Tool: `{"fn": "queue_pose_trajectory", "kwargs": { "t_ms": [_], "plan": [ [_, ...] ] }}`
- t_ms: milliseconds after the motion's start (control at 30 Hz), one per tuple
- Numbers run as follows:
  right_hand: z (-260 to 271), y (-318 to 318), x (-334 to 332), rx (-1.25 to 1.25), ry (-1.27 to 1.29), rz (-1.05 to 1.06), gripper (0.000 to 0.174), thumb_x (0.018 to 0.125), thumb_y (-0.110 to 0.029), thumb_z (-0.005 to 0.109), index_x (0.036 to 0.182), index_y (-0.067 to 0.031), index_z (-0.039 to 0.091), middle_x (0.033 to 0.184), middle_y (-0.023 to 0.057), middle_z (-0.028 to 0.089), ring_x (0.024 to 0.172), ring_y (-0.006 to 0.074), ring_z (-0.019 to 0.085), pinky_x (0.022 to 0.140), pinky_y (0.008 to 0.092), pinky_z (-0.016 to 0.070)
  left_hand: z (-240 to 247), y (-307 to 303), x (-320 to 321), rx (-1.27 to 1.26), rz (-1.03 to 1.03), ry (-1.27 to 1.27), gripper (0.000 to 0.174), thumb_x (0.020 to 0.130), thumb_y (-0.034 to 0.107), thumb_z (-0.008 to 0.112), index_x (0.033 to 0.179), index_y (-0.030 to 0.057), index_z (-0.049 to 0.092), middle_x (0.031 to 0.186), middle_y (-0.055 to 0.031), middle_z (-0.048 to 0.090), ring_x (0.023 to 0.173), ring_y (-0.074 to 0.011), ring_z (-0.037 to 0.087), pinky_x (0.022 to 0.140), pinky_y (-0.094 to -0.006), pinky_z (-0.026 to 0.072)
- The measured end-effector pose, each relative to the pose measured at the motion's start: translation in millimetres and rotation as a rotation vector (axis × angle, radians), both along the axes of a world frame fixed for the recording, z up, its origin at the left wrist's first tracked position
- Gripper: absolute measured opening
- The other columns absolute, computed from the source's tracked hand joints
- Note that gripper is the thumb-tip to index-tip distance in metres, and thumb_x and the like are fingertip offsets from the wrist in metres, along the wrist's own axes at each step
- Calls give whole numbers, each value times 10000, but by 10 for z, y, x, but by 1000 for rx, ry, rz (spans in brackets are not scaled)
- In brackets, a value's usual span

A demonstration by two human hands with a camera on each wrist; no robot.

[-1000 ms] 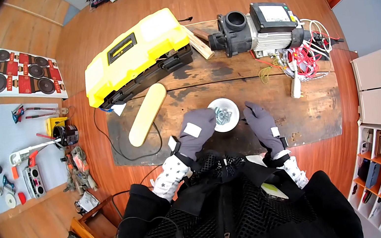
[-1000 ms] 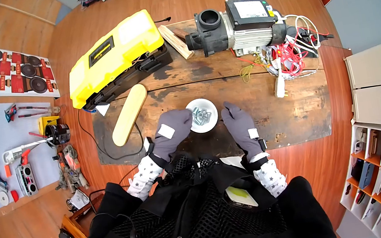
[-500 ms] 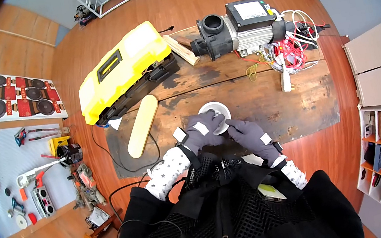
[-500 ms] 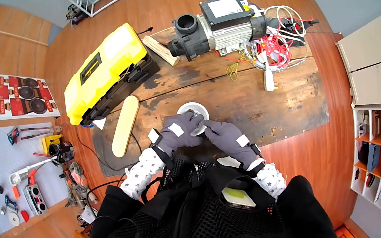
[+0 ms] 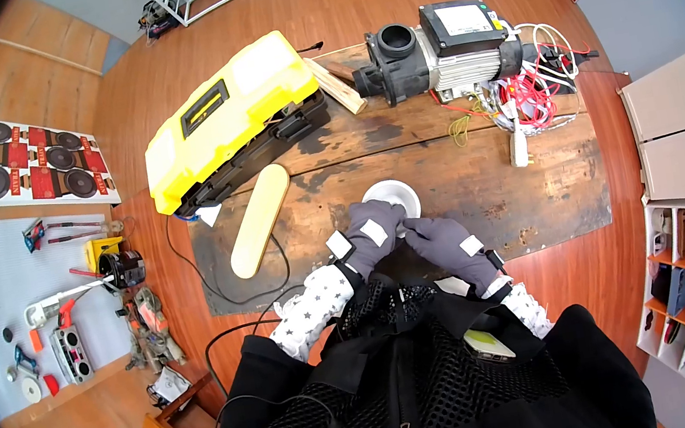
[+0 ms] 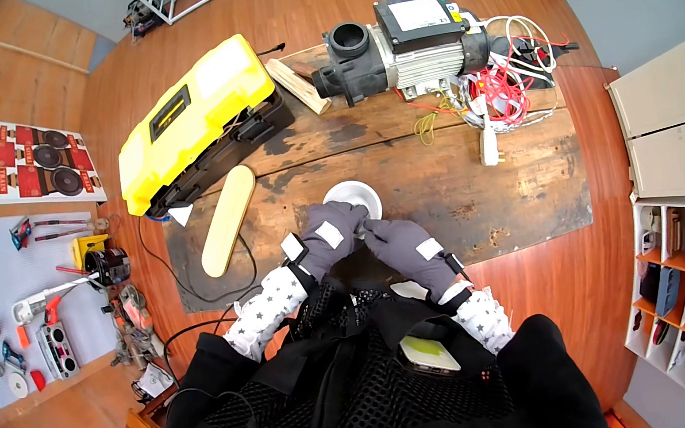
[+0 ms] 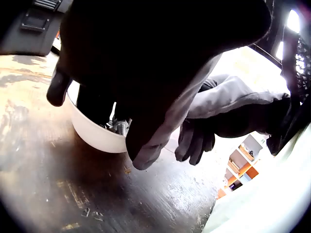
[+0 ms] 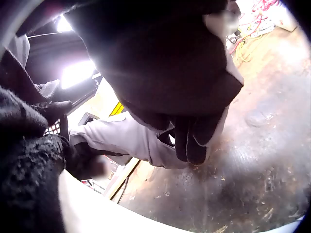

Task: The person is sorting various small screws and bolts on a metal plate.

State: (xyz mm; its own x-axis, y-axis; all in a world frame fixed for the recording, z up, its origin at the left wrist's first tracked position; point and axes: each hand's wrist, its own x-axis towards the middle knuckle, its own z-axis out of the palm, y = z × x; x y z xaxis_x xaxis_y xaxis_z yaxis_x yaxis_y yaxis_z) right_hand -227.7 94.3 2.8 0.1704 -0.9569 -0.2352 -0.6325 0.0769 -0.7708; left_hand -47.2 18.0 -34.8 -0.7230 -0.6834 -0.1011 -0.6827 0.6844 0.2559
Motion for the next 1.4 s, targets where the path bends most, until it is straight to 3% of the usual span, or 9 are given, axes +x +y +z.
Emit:
{"fn": "queue_pose_trajectory", "kwargs": {
  "t_ms": [167,333,433,500,567,667,733,967,1400],
  "plan": [
    [-57,55,68,-38,-6,24,348,952,-266,583,1233,-77,664,917,212,698,834,401,672,748,477,532,81,-125,-51,11,-29,-38,198,731,305,733,892,191,713,782,-84,693,784,-323,681,617,-467,508],
    [341,-117,26,-66,56,-73,370,919,-237,601,1250,-76,633,789,212,671,740,411,652,682,515,514,423,-146,62,336,58,51,367,751,358,730,1049,143,724,892,-123,725,869,-335,703,744,-444,549],
    [385,-216,-22,-191,108,111,362,891,-219,616,1229,-89,623,821,181,669,760,392,658,674,507,522,399,-47,260,375,158,239,333,867,309,648,1140,134,722,948,-158,727,908,-340,698,815,-432,548],
    [277,-259,16,-351,323,290,313,872,-200,616,1166,-94,629,900,139,669,807,374,668,676,498,533,434,13,354,427,420,408,319,917,261,612,1194,145,719,1012,-162,730,918,-343,694,829,-406,551],
    [62,-331,121,-327,419,374,267,865,-176,616,1123,-111,639,982,86,670,860,322,689,642,467,535,439,33,393,372,415,397,329,927,256,611,1220,148,715,1044,-153,733,908,-339,694,820,-395,556],
    [-507,-427,300,-466,684,431,220,854,-160,619,1062,-113,676,903,71,683,808,273,704,585,426,508,389,60,346,335,373,407,316,923,255,614,1207,159,714,1012,-144,734,906,-344,693,799,-402,558],
    [-784,-521,443,-302,870,364,138,857,-154,616,949,-126,715,817,59,686,745,236,702,554,397,481,258,63,306,255,328,382,292,923,239,608,1188,168,709,970,-146,730,888,-356,691,774,-420,557],
    [-566,-506,346,-404,769,489,109,854,-162,629,858,-120,729,786,83,708,723,269,711,543,425,487,109,122,278,160,362,462,270,925,233,580,1165,200,700,872,-150,715,815,-369,686,701,-477,543],
    [-243,-630,298,-63,361,601,420,803,-495,684,955,-107,739,875,140,724,855,358,696,754,453,561,138,124,272,314,369,383,330,915,157,582,1226,176,690,977,-157,719,891,-357,690,787,-411,561]
  ]
}}
